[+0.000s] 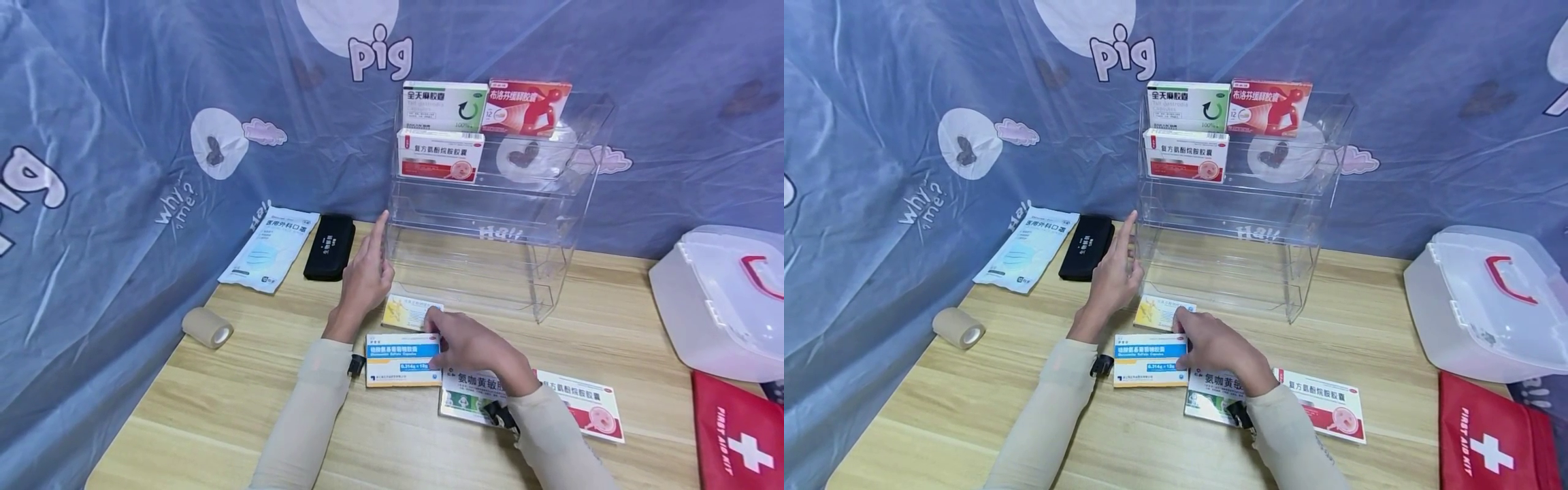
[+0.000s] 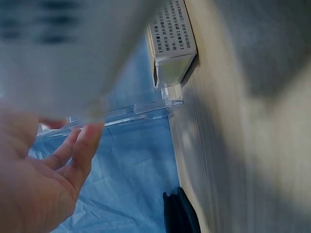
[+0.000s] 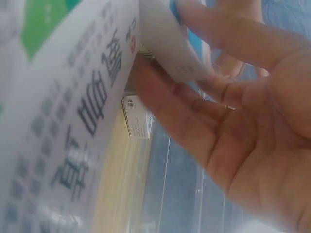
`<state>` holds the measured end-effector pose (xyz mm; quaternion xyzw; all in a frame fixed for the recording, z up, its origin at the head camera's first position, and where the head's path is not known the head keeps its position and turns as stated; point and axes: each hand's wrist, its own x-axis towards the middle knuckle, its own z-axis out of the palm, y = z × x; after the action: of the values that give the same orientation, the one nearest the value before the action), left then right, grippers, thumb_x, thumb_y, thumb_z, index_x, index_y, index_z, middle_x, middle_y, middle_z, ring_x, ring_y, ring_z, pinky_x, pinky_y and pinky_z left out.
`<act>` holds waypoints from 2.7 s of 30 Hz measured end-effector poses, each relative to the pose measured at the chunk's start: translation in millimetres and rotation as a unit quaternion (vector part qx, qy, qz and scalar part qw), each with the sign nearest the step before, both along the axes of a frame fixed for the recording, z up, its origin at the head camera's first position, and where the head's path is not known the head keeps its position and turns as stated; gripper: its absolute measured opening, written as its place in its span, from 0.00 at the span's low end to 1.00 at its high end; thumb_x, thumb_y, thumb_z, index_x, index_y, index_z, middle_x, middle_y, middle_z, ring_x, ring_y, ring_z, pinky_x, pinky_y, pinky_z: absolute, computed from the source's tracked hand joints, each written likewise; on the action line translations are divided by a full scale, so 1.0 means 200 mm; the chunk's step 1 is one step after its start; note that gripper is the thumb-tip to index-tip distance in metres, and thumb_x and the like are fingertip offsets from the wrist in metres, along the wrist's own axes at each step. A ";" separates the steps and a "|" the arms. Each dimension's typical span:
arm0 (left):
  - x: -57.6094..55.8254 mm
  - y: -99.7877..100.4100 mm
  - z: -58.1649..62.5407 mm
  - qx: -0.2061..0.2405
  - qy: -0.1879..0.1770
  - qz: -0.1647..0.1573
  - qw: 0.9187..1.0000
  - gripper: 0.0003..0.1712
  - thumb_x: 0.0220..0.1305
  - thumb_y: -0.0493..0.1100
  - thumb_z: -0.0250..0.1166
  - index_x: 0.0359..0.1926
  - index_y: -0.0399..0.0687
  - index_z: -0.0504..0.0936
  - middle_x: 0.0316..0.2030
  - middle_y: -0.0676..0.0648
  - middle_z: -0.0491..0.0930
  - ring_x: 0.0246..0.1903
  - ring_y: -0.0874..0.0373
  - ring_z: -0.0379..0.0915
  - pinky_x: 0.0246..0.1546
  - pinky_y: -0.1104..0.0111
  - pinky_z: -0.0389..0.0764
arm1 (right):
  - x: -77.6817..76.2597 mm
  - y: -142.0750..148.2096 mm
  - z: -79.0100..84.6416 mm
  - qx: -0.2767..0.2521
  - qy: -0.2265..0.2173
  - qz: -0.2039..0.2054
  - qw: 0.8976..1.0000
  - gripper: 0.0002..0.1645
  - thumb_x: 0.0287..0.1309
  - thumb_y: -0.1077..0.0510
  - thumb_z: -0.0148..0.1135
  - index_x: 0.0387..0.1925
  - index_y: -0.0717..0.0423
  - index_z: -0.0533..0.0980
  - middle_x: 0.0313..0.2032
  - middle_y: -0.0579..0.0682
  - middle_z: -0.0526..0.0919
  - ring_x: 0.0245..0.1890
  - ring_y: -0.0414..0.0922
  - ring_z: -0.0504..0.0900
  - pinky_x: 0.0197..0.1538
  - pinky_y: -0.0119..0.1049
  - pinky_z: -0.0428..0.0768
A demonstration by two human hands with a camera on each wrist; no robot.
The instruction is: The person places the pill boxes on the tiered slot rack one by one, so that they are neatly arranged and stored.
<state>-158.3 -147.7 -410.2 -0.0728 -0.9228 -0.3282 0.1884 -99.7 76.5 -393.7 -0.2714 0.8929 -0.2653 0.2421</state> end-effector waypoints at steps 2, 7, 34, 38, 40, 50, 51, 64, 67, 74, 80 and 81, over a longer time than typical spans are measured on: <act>0.00 0.00 0.00 0.001 -0.001 0.000 1.000 0.57 0.68 0.29 0.60 0.88 0.71 0.45 0.67 0.41 0.78 0.33 0.46 0.75 0.27 0.56 0.78 | -0.01 0.01 0.00 -0.029 -0.002 0.001 1.000 0.23 0.58 0.64 0.78 0.46 0.50 0.72 0.41 0.48 0.82 0.41 0.41 0.83 0.48 0.38 0.84; 0.00 0.00 0.00 0.002 -0.002 -0.001 1.000 0.57 0.69 0.30 0.60 0.88 0.71 0.44 0.67 0.41 0.78 0.33 0.46 0.75 0.27 0.57 0.76 | -0.03 0.04 0.01 -0.075 -0.005 -0.008 0.997 0.19 0.62 0.66 0.74 0.49 0.53 0.74 0.48 0.54 0.87 0.47 0.47 0.88 0.55 0.46 0.87; 0.00 -0.01 0.00 0.002 0.004 -0.002 1.000 0.58 0.67 0.29 0.61 0.88 0.68 0.45 0.68 0.40 0.78 0.33 0.45 0.76 0.27 0.55 0.79 | -0.08 0.26 0.19 -0.207 0.100 -0.106 0.967 0.26 0.66 0.69 0.69 0.64 0.61 0.80 0.60 0.63 0.86 0.55 0.60 0.89 0.60 0.50 0.87; -0.01 -0.01 0.00 0.000 0.005 -0.003 1.000 0.58 0.67 0.29 0.61 0.88 0.69 0.45 0.67 0.40 0.78 0.32 0.45 0.76 0.27 0.56 0.79 | -0.08 0.30 0.23 -0.229 0.121 -0.137 0.956 0.27 0.66 0.72 0.68 0.65 0.62 0.79 0.59 0.65 0.86 0.56 0.62 0.88 0.58 0.37 0.88; -0.01 -0.01 -0.01 -0.001 0.005 -0.004 1.000 0.58 0.67 0.29 0.61 0.88 0.69 0.45 0.66 0.40 0.78 0.32 0.45 0.76 0.27 0.56 0.79 | -0.08 0.30 0.25 -0.248 0.135 -0.158 0.946 0.27 0.65 0.74 0.67 0.65 0.65 0.78 0.59 0.66 0.85 0.56 0.58 0.88 0.56 0.28 0.86; 0.00 -0.01 -0.01 0.002 0.009 -0.005 1.000 0.58 0.67 0.29 0.61 0.88 0.69 0.45 0.66 0.41 0.79 0.32 0.46 0.76 0.25 0.58 0.77 | -0.16 0.35 0.41 -0.349 0.247 -0.270 0.863 0.27 0.63 0.76 0.67 0.63 0.68 0.79 0.50 0.45 0.86 0.45 0.26 0.85 0.50 0.20 0.84; 0.00 -0.01 -0.01 0.003 0.010 -0.003 1.000 0.58 0.67 0.29 0.61 0.88 0.69 0.45 0.66 0.41 0.79 0.33 0.46 0.76 0.26 0.57 0.77 | -0.17 0.36 0.44 -0.357 0.260 -0.283 0.851 0.27 0.62 0.77 0.67 0.63 0.68 0.79 0.48 0.39 0.85 0.45 0.28 0.85 0.50 0.21 0.84; 0.00 -0.01 -0.01 0.001 -0.007 -0.007 1.000 0.58 0.69 0.30 0.61 0.88 0.72 0.43 0.69 0.41 0.77 0.35 0.46 0.76 0.29 0.56 0.79 | -0.44 0.45 0.65 -0.411 0.411 -0.409 0.703 0.26 0.63 0.76 0.64 0.58 0.53 0.84 0.52 0.39 0.85 0.54 0.38 0.89 0.56 0.26 0.85; 0.00 -0.01 -0.01 -0.002 -0.003 -0.007 1.000 0.58 0.69 0.30 0.61 0.88 0.72 0.43 0.68 0.41 0.77 0.34 0.46 0.76 0.28 0.56 0.79 | -0.50 0.46 0.67 -0.412 0.427 -0.421 0.686 0.26 0.63 0.77 0.61 0.57 0.53 0.84 0.50 0.37 0.84 0.53 0.38 0.89 0.56 0.26 0.85; 0.00 -0.01 -0.02 0.003 0.003 -0.005 1.000 0.59 0.68 0.29 0.61 0.88 0.71 0.43 0.66 0.41 0.78 0.30 0.47 0.75 0.26 0.57 0.79 | -0.60 0.47 0.67 -0.341 0.445 -0.406 0.722 0.23 0.68 0.71 0.65 0.61 0.54 0.84 0.54 0.45 0.86 0.53 0.35 0.88 0.58 0.25 0.84; -0.01 0.00 -0.02 0.002 -0.005 -0.009 1.000 0.59 0.68 0.30 0.60 0.88 0.72 0.43 0.67 0.41 0.78 0.32 0.47 0.75 0.27 0.56 0.80 | -0.67 0.49 0.69 -0.379 0.448 -0.405 0.701 0.22 0.65 0.73 0.66 0.56 0.52 0.86 0.47 0.34 0.82 0.52 0.35 0.89 0.57 0.26 0.85; -0.01 0.00 -0.02 0.001 -0.005 -0.008 1.000 0.59 0.68 0.30 0.61 0.88 0.72 0.43 0.67 0.42 0.78 0.31 0.47 0.75 0.27 0.56 0.80 | -0.68 0.50 0.70 -0.376 0.449 -0.404 0.703 0.22 0.65 0.73 0.66 0.56 0.51 0.86 0.47 0.32 0.81 0.51 0.35 0.89 0.57 0.26 0.85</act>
<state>-159.5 -147.7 -413.5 -0.0788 -0.9227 -0.3310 0.1812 -235.8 176.1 -253.4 -0.0403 0.7464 -0.4982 -0.4394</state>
